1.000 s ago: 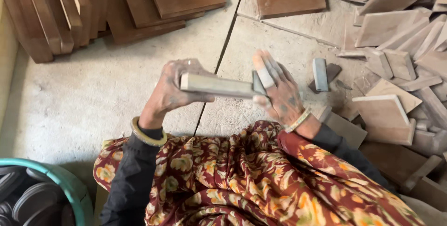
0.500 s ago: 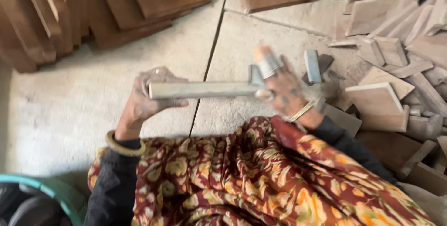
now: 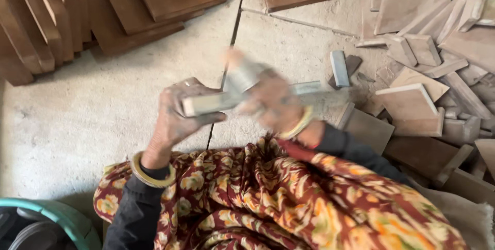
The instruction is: The person sits on the floor and smooths a flat stone slab. They first rub the slab's face with a small abrasive stone, then hold the slab up and rub its edges and sides with the stone, working around the piece by hand.
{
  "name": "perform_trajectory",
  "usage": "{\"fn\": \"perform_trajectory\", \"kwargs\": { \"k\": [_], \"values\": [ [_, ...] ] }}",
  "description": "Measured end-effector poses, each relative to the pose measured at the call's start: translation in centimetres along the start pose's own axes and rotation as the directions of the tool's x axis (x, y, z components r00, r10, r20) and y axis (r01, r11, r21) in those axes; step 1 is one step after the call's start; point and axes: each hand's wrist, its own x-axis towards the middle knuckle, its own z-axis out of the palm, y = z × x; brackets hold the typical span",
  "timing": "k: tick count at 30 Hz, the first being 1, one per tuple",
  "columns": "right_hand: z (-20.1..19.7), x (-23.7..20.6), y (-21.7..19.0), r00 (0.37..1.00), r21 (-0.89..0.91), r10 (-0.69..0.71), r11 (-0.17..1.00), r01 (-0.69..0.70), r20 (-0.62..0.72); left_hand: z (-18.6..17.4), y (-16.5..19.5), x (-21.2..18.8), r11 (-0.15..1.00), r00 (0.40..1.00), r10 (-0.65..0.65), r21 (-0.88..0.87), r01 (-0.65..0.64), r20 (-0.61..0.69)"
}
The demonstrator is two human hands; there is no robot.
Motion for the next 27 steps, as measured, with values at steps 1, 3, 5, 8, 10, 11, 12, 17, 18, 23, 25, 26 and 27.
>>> {"fn": "perform_trajectory", "kwargs": {
  "k": [1, 3, 5, 8, 10, 11, 12, 17, 18, 23, 25, 26, 27],
  "values": [
    [-0.1, -2.3, 1.2, 0.987, -0.028, 0.004, 1.000, -0.008, -0.158, -0.8, -0.3, -0.4, 0.995, 1.000, -0.015, -0.099, 0.016, 0.005],
    [-1.1, -6.4, 4.0, 0.950, -0.054, 0.313, 0.949, -0.312, 0.011, -2.0, -1.2, -0.6, 0.983, 1.000, 0.006, -0.182, -0.005, 0.003],
    [-1.8, -8.4, 5.2, 0.932, -0.005, 0.362, 0.932, -0.362, 0.030, -2.6, -1.8, -1.1, 0.986, 1.000, 0.002, -0.165, -0.002, 0.002],
    [-3.1, -6.8, 4.3, 0.907, 0.043, 0.417, 0.907, -0.419, 0.048, -2.3, -2.3, -0.7, 0.975, 0.999, 0.013, -0.220, -0.020, -0.035],
    [-3.1, -2.6, 2.6, 0.959, 0.004, 0.282, 0.959, -0.282, 0.007, -1.7, -2.6, 0.1, 0.980, 0.999, 0.034, -0.194, -0.040, -0.030],
    [-2.9, -0.3, 1.1, 0.975, -0.012, 0.221, 0.975, -0.221, -0.006, -1.3, -2.8, 0.4, 0.982, 0.999, 0.035, -0.183, -0.038, -0.020],
    [-2.8, 1.8, -0.5, 0.988, -0.008, 0.150, 0.989, -0.150, -0.036, -0.9, -3.0, 0.8, 0.992, 1.000, 0.003, -0.128, -0.004, -0.008],
    [-5.0, 7.3, -5.7, 0.981, 0.306, 0.189, 0.937, -0.168, -0.040, 0.9, -4.9, 1.4, 0.940, 0.945, 0.286, 0.236, -0.245, -0.158],
    [-5.6, 7.6, -6.2, 0.970, 0.379, 0.244, 0.897, -0.226, -0.001, 0.9, -5.2, 1.3, 0.953, 0.979, 0.185, 0.258, -0.157, -0.089],
    [-8.2, 7.8, -6.7, 0.973, 0.290, 0.226, 0.936, -0.201, -0.053, 0.6, -5.7, 1.9, 0.873, 0.966, 0.250, 0.417, -0.255, 0.068],
    [-9.1, 8.2, -6.3, 0.973, 0.346, 0.227, 0.917, -0.198, -0.045, 0.5, -5.2, 2.3, 0.887, 0.970, 0.227, 0.393, -0.244, 0.090],
    [-9.5, 8.4, -6.1, 0.970, 0.393, 0.240, 0.895, -0.212, -0.025, 0.6, -4.9, 2.5, 0.894, 0.970, 0.219, 0.377, -0.243, 0.105],
    [-10.0, 8.7, -5.7, 0.967, 0.431, 0.256, 0.874, -0.227, -0.010, 0.6, -4.6, 2.7, 0.884, 0.972, 0.211, 0.404, -0.233, 0.100]
  ]
}}
